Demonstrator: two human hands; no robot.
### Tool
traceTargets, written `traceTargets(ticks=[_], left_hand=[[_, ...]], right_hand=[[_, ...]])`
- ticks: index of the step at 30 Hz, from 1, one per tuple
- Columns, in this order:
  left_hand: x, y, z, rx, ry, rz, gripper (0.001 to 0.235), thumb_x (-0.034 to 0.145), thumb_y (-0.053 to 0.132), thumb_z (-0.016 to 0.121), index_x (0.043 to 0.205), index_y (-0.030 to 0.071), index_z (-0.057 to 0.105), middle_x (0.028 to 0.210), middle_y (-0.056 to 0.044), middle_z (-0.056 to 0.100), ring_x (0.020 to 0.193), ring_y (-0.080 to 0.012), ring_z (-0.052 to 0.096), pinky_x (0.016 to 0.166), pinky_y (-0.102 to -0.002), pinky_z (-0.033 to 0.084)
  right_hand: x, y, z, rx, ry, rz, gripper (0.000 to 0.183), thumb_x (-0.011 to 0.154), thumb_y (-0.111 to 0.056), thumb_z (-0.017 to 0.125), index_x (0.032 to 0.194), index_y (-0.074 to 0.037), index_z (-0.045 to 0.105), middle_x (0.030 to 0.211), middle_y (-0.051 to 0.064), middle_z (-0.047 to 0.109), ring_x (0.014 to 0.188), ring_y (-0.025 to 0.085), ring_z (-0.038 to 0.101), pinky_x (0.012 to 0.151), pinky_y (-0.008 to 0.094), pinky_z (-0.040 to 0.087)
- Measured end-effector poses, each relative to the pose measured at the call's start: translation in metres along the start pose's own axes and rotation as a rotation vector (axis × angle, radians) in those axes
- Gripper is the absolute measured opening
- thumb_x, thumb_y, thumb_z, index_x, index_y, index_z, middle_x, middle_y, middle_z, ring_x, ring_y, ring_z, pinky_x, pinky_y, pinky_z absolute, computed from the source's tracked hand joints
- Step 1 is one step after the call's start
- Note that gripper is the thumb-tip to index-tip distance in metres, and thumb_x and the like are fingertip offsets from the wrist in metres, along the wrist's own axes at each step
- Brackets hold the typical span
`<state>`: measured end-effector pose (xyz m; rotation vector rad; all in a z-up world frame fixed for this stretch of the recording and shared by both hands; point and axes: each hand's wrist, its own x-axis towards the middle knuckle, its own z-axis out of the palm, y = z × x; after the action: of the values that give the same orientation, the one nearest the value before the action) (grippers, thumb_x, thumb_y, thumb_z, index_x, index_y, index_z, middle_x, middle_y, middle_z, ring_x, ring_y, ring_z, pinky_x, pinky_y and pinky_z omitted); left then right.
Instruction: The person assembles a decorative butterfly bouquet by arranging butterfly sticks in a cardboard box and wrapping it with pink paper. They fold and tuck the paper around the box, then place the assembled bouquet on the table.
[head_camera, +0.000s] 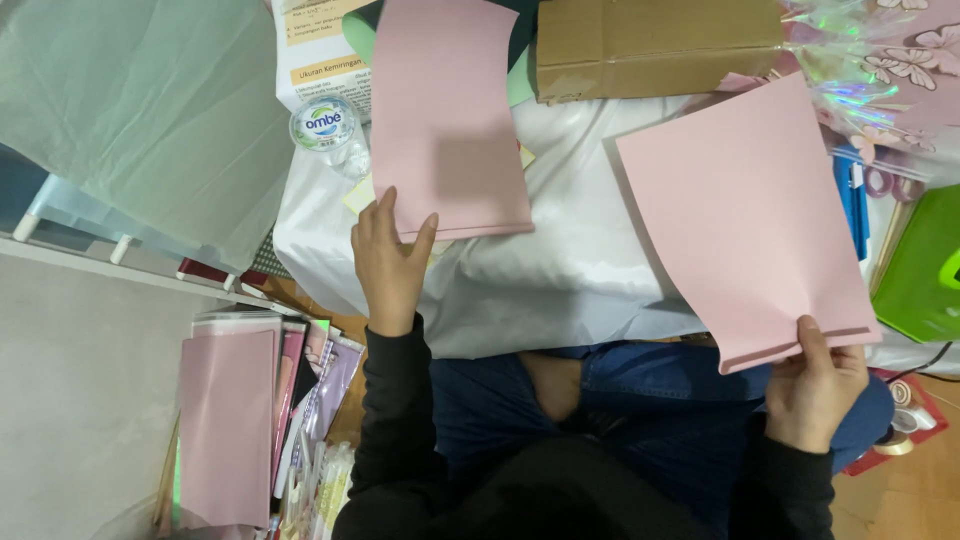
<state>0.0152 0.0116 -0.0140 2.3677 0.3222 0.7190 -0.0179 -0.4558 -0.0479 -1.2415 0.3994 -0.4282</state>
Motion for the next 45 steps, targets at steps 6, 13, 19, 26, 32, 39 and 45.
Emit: traceTargets(ticks=[6,13,19,26,32,39,45], left_hand=[[0.017,-0.006,0.018,0.342,0.178,0.068,0.062,0.09,0.038,0.085,0.139,0.011,0.056,0.145,-0.019,0.048,0.117,-0.0428,0.049,0.093,-0.055,0.043],[0.005,-0.011,0.037,0.325,0.222,0.08,0.045,0.098,0.044,0.078,0.116,0.004,0.072,0.137,-0.014,0.053,0.12,-0.0343,0.044,0.097,-0.05,0.027],[0.002,0.007,0.018,0.244,0.133,0.08,0.056,0.1,0.049,0.075,0.127,0.001,0.066,0.146,-0.02,0.045,0.133,-0.04,0.037,0.103,-0.057,0.016],[-0.003,0.024,0.01,0.189,0.103,0.058,0.058,0.1,0.049,0.073,0.13,0.001,0.065,0.143,-0.022,0.046,0.139,-0.0406,0.035,0.105,-0.061,0.011],[-0.009,0.005,0.027,0.261,0.024,0.056,0.057,0.101,0.053,0.072,0.122,0.0,0.069,0.141,-0.023,0.053,0.143,-0.0391,0.038,0.11,-0.06,0.005],[-0.014,0.036,0.013,0.222,0.081,0.082,0.054,0.1,0.051,0.073,0.13,0.006,0.067,0.148,-0.019,0.047,0.148,-0.0411,0.031,0.111,-0.062,0.006],[-0.041,0.119,0.023,0.005,0.177,0.357,0.048,0.101,0.048,0.063,0.131,0.011,0.065,0.139,-0.016,0.055,0.135,-0.0409,0.05,0.108,-0.054,0.036]], right_hand=[[-0.013,0.012,0.039,0.07,0.03,0.071,0.015,0.1,-0.013,0.07,0.114,-0.015,0.064,0.098,-0.004,0.066,0.067,0.007,0.059,0.045,0.019,0.044],[-0.027,0.015,0.048,-0.023,-0.024,0.036,0.034,0.113,-0.024,0.058,0.132,0.003,0.052,0.098,0.012,0.064,0.078,0.031,0.076,0.061,0.037,0.07],[-0.033,-0.009,0.055,-0.139,-0.076,0.021,0.033,0.106,-0.005,0.064,0.132,0.007,0.049,0.096,0.013,0.056,0.076,0.038,0.073,0.061,0.043,0.068],[-0.033,-0.006,0.057,-0.086,-0.08,0.048,0.036,0.108,-0.006,0.06,0.136,0.009,0.044,0.097,0.014,0.057,0.078,0.038,0.074,0.062,0.042,0.068],[-0.029,-0.007,0.059,-0.058,-0.001,0.059,0.038,0.106,-0.01,0.065,0.135,0.003,0.045,0.097,0.004,0.06,0.075,0.024,0.076,0.064,0.032,0.069],[-0.031,-0.012,0.061,0.055,0.014,0.154,0.04,0.097,0.0,0.063,0.134,-0.001,0.046,0.097,0.005,0.064,0.074,0.022,0.076,0.066,0.034,0.07],[-0.022,0.033,0.022,0.253,-0.051,0.226,0.035,0.097,0.007,0.051,0.13,-0.003,0.048,0.105,0.008,0.061,0.085,0.022,0.076,0.082,0.041,0.068]])
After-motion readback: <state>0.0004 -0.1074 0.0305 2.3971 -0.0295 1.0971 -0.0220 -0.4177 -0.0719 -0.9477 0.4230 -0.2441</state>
